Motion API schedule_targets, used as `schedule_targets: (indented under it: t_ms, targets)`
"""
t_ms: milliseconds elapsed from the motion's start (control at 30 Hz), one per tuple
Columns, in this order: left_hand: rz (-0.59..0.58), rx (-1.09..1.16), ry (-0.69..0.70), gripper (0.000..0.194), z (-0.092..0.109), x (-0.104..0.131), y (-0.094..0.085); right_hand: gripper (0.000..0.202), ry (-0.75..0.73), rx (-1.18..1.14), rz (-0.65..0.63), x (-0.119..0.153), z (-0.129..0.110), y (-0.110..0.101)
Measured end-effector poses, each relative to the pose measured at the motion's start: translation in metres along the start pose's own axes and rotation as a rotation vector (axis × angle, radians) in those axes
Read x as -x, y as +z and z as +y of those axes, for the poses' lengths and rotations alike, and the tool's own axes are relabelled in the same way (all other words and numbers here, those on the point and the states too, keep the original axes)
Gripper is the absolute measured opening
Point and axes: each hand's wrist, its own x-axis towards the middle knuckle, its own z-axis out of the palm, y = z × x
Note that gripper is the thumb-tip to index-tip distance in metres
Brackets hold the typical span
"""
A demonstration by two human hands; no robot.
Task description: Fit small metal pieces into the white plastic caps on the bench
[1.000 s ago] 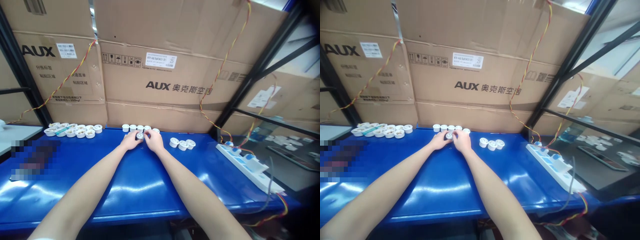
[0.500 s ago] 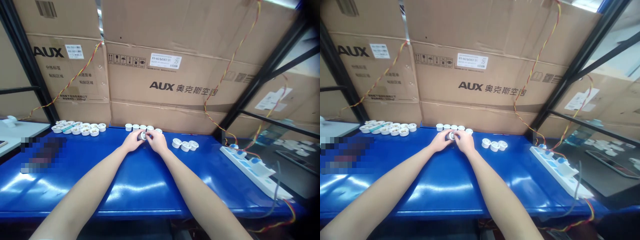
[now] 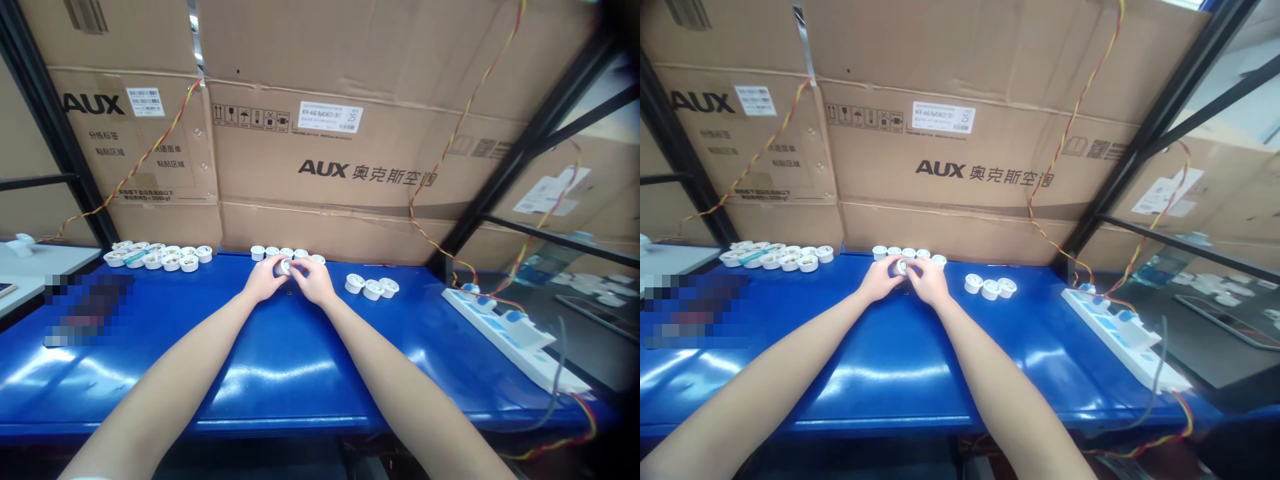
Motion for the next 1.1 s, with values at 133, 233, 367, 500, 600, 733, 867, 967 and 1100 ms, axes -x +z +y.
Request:
schedule_targets:
  t_ms: [133,233,367,500,600,733,867,967,1100]
  targets:
    - [-0.001,0.101,0.016,0.043,0.0,0.001,0.001,0.031,-0.048,0.023,-0.01,0.002,-0.006,0.001]
    - [-0.019,0.19,0.048,0.05,-0.002,0.002,0.003,0.044,-0.062,0.066,-0.027,0.002,-0.009,0.003]
    - [-0.043,0.166,0.082,0.056,-0.005,0.001,0.005,0.044,-0.049,0.241,-0.106,-0.002,-0.011,-0.003]
    - [-0.013,0.029,0.073,0.054,-0.01,0.002,0.004,0.039,0.143,0.597,-0.208,-0.006,-0.005,-0.026]
    - [-0.002,-0.02,0.035,0.049,-0.011,0.003,0.004,0.039,0.375,0.721,-0.309,-0.008,0.007,-0.048]
    - [-0.011,-0.067,0.023,0.044,-0.009,0.003,0.003,0.039,0.571,0.738,-0.279,-0.004,0.026,-0.068]
    - [-0.008,-0.123,-0.011,0.036,-0.008,0.002,0.003,0.042,0.551,0.85,-0.144,0.0,0.036,-0.065]
    - [-0.001,-0.138,-0.031,0.033,-0.009,0.002,0.003,0.046,0.325,0.831,-0.165,-0.001,0.035,-0.048]
    - [-0.002,-0.151,-0.037,0.032,-0.01,0.002,0.003,0.042,0.212,0.787,-0.238,-0.007,0.027,-0.029]
